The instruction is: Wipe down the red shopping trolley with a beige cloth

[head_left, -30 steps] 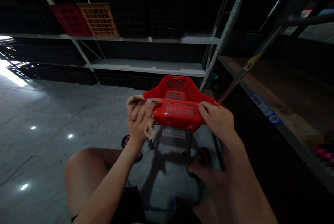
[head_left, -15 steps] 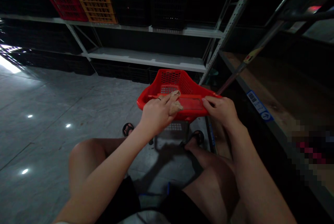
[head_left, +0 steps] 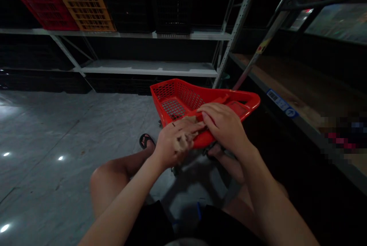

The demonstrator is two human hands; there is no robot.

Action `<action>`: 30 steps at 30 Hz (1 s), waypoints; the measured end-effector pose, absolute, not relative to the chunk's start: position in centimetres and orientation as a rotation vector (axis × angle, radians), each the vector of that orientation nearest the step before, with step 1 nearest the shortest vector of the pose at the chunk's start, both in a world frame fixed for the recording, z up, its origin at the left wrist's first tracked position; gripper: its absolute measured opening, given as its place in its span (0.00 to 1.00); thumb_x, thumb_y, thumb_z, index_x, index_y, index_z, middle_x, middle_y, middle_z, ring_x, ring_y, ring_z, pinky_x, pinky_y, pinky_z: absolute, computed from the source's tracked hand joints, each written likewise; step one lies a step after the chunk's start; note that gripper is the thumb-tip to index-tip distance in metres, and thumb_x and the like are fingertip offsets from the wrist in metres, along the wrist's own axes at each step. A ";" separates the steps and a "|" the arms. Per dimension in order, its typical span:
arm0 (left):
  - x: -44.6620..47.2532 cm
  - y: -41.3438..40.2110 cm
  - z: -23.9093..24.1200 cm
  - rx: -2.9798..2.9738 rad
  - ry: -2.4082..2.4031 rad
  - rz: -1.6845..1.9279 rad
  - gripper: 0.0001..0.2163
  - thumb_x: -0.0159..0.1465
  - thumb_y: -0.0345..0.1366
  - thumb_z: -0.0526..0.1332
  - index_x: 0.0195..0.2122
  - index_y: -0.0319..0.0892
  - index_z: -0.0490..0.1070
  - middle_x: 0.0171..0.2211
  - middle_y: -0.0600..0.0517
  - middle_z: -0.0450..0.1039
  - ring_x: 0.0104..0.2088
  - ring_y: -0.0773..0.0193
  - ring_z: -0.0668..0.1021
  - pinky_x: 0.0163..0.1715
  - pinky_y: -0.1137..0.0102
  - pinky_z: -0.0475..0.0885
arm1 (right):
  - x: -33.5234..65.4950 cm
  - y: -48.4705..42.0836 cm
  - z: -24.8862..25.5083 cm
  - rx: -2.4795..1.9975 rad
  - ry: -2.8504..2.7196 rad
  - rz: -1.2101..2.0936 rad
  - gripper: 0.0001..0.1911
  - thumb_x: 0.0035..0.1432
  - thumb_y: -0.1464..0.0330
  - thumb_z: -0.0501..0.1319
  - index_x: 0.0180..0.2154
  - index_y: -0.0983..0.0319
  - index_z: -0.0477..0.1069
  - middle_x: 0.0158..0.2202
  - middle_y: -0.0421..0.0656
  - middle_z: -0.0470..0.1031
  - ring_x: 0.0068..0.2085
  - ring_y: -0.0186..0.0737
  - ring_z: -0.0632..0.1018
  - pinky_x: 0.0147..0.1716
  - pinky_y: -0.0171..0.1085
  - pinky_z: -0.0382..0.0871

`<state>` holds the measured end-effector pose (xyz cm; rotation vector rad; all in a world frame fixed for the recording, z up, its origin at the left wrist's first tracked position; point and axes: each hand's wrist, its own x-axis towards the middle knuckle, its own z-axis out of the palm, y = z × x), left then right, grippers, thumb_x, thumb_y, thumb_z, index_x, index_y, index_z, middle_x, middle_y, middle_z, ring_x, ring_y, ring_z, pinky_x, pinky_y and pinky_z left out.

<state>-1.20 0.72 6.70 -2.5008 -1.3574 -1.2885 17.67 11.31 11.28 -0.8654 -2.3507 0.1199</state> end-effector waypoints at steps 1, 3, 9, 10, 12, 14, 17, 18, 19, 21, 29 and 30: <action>-2.0 1.4 5.9 -2.490 -1.415 -1.372 0.20 0.74 0.40 0.47 0.58 0.47 0.75 0.53 0.46 0.81 0.56 0.59 0.80 0.58 0.61 0.76 | 17.2 10.6 11.1 -0.891 -2.365 0.094 0.17 0.69 0.66 0.51 0.41 0.58 0.79 0.45 0.47 0.83 0.48 0.48 0.80 0.53 0.46 0.69; -4.2 3.1 3.9 -2.384 -1.559 -1.543 0.21 0.75 0.42 0.44 0.52 0.48 0.77 0.51 0.47 0.81 0.55 0.59 0.80 0.59 0.59 0.76 | 17.3 10.1 10.7 -0.941 -2.373 0.049 0.17 0.69 0.65 0.52 0.35 0.57 0.79 0.38 0.45 0.84 0.43 0.47 0.81 0.51 0.47 0.69; -9.2 9.0 -0.8 -2.014 -1.885 -1.671 0.23 0.76 0.44 0.43 0.42 0.49 0.79 0.45 0.48 0.82 0.52 0.56 0.81 0.61 0.52 0.75 | 19.4 11.6 10.2 -0.883 -2.346 0.084 0.20 0.68 0.63 0.51 0.27 0.57 0.75 0.35 0.43 0.84 0.40 0.46 0.82 0.48 0.46 0.71; -9.0 9.1 -0.7 -2.004 -1.897 -1.690 0.22 0.76 0.44 0.43 0.42 0.49 0.79 0.44 0.48 0.82 0.51 0.56 0.82 0.60 0.52 0.77 | 19.5 11.8 10.2 -0.892 -2.338 0.089 0.21 0.68 0.63 0.51 0.26 0.57 0.75 0.34 0.43 0.84 0.40 0.47 0.82 0.48 0.46 0.71; -7.0 7.9 0.4 -2.006 -1.867 -1.770 0.21 0.76 0.44 0.45 0.43 0.48 0.78 0.43 0.48 0.82 0.48 0.57 0.83 0.56 0.54 0.79 | 19.6 12.1 10.3 -0.921 -2.323 0.102 0.21 0.67 0.63 0.51 0.25 0.57 0.74 0.33 0.45 0.84 0.39 0.48 0.82 0.47 0.47 0.72; -3.8 5.1 2.2 -2.076 -1.746 -1.824 0.20 0.76 0.43 0.46 0.46 0.46 0.78 0.44 0.48 0.83 0.49 0.59 0.83 0.56 0.57 0.79 | 19.6 12.4 10.3 -0.946 -2.308 0.121 0.20 0.67 0.63 0.52 0.25 0.57 0.74 0.33 0.45 0.83 0.39 0.48 0.82 0.46 0.47 0.72; 0.4 1.1 4.5 -2.346 -1.297 -1.713 0.17 0.75 0.40 0.49 0.54 0.44 0.75 0.49 0.47 0.82 0.54 0.60 0.80 0.59 0.61 0.76 | 19.9 12.7 10.3 -0.960 -2.293 0.155 0.19 0.66 0.64 0.52 0.26 0.57 0.75 0.33 0.46 0.83 0.39 0.49 0.82 0.46 0.47 0.73; 1.0 0.6 4.7 -2.380 -1.203 -1.642 0.17 0.75 0.39 0.50 0.57 0.43 0.74 0.51 0.46 0.82 0.56 0.60 0.80 0.60 0.63 0.75 | 19.9 12.8 10.3 -0.965 -2.289 0.162 0.19 0.65 0.64 0.52 0.26 0.57 0.75 0.33 0.46 0.83 0.39 0.49 0.82 0.45 0.47 0.73; 1.0 0.7 4.5 -2.375 -1.167 -1.573 0.18 0.75 0.39 0.50 0.59 0.42 0.73 0.52 0.46 0.81 0.57 0.61 0.79 0.61 0.63 0.74 | 20.0 12.9 10.4 -0.972 -2.290 0.171 0.19 0.65 0.64 0.52 0.26 0.57 0.75 0.33 0.46 0.83 0.40 0.49 0.82 0.45 0.46 0.73; -0.5 2.1 2.9 -2.241 -1.262 -1.506 0.19 0.76 0.41 0.48 0.58 0.42 0.73 0.52 0.45 0.81 0.58 0.60 0.79 0.62 0.61 0.73 | 19.9 12.9 10.5 -0.986 -2.293 0.192 0.19 0.65 0.65 0.52 0.25 0.57 0.75 0.33 0.45 0.83 0.40 0.48 0.82 0.45 0.46 0.73; -0.7 2.4 -2.4 -1.622 -2.073 -1.554 0.25 0.77 0.43 0.37 0.72 0.46 0.55 0.67 0.43 0.68 0.70 0.62 0.66 0.70 0.58 0.63 | 19.1 12.3 10.5 -1.010 -2.248 0.211 0.19 0.65 0.66 0.53 0.24 0.57 0.75 0.31 0.44 0.82 0.39 0.48 0.82 0.49 0.46 0.73; 1.0 0.8 -2.3 -1.657 -2.047 -1.540 0.26 0.77 0.42 0.35 0.73 0.46 0.53 0.68 0.43 0.66 0.71 0.61 0.65 0.70 0.57 0.63 | 19.2 12.2 10.5 -1.005 -2.241 0.213 0.19 0.65 0.65 0.53 0.24 0.57 0.75 0.31 0.44 0.82 0.39 0.48 0.82 0.49 0.46 0.73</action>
